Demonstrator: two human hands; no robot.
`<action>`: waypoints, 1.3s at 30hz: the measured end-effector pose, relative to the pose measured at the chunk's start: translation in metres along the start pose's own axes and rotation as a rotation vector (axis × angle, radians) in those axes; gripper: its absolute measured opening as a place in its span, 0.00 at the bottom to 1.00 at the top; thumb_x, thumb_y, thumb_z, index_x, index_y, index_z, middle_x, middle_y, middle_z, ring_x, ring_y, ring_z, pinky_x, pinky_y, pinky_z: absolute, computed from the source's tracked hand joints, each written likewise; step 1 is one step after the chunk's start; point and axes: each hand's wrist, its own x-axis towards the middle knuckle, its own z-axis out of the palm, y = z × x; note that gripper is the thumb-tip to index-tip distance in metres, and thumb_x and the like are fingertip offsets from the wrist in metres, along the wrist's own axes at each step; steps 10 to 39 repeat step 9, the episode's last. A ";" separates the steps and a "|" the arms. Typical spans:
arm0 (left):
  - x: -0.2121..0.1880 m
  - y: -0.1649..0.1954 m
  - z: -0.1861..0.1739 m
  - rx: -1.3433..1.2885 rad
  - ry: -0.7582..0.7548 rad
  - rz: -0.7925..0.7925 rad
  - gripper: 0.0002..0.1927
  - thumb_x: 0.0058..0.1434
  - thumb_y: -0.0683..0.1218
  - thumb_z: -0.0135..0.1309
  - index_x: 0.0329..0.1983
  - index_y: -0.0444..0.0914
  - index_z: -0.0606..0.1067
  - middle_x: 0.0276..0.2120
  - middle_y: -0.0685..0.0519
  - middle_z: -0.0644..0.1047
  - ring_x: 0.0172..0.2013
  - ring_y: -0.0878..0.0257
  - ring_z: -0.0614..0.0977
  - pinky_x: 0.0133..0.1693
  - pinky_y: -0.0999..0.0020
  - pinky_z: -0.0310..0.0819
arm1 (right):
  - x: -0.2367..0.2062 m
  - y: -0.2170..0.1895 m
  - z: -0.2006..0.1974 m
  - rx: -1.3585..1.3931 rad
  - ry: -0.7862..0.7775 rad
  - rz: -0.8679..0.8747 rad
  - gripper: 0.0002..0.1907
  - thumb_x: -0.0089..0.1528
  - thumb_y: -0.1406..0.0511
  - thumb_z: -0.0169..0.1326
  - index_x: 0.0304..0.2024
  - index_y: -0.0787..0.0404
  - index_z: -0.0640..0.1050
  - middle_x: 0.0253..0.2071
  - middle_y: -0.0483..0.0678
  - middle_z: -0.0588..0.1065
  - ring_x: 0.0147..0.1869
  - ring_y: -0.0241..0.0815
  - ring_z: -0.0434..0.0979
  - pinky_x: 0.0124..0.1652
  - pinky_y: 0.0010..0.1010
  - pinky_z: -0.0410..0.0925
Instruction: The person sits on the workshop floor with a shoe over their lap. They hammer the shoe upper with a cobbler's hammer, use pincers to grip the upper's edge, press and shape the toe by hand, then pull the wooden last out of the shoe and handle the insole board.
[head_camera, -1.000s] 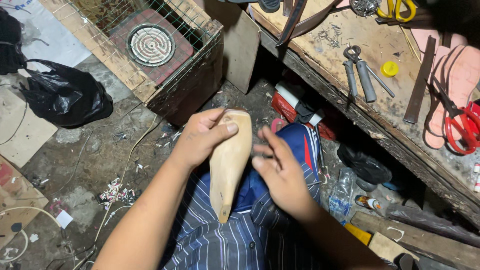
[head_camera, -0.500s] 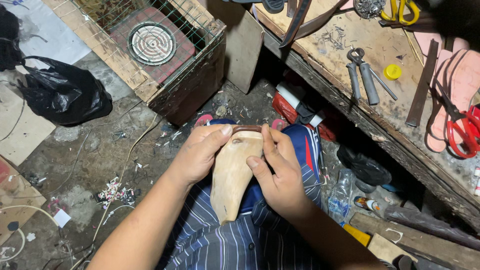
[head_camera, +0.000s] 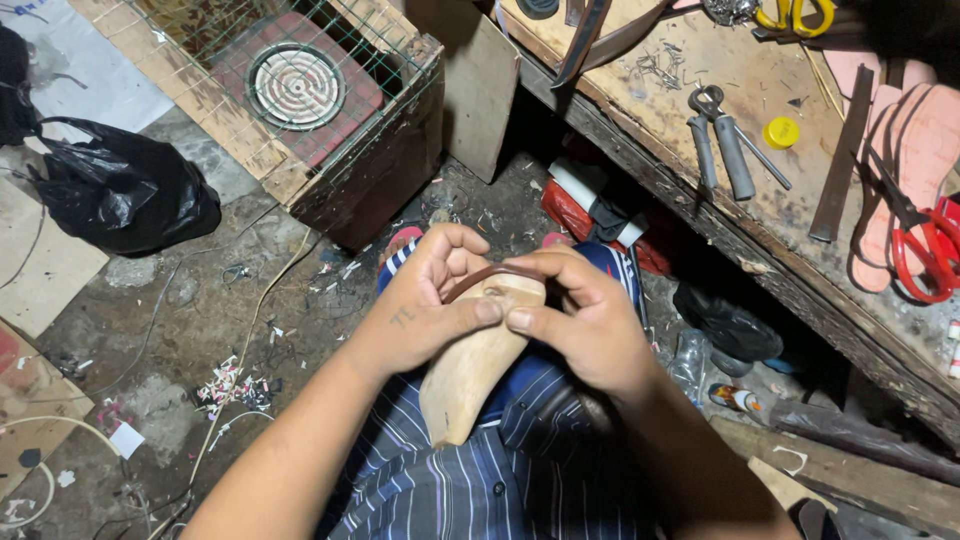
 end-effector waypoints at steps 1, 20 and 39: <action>0.000 -0.003 -0.003 -0.046 -0.037 -0.007 0.33 0.61 0.45 0.66 0.63 0.35 0.60 0.54 0.46 0.76 0.57 0.60 0.79 0.59 0.63 0.74 | 0.000 0.001 -0.006 0.012 -0.013 -0.003 0.23 0.61 0.76 0.61 0.58 0.69 0.75 0.53 0.47 0.73 0.59 0.37 0.74 0.61 0.30 0.66; -0.007 -0.024 0.009 0.135 -0.212 -0.369 0.45 0.53 0.49 0.69 0.71 0.31 0.65 0.59 0.43 0.76 0.58 0.59 0.76 0.61 0.61 0.69 | -0.034 0.008 -0.082 0.104 -0.064 0.032 0.20 0.60 0.76 0.62 0.54 0.66 0.74 0.54 0.48 0.72 0.60 0.40 0.74 0.61 0.35 0.67; -0.007 -0.024 0.009 0.135 -0.212 -0.369 0.45 0.53 0.49 0.69 0.71 0.31 0.65 0.59 0.43 0.76 0.58 0.59 0.76 0.61 0.61 0.69 | -0.034 0.008 -0.082 0.104 -0.064 0.032 0.20 0.60 0.76 0.62 0.54 0.66 0.74 0.54 0.48 0.72 0.60 0.40 0.74 0.61 0.35 0.67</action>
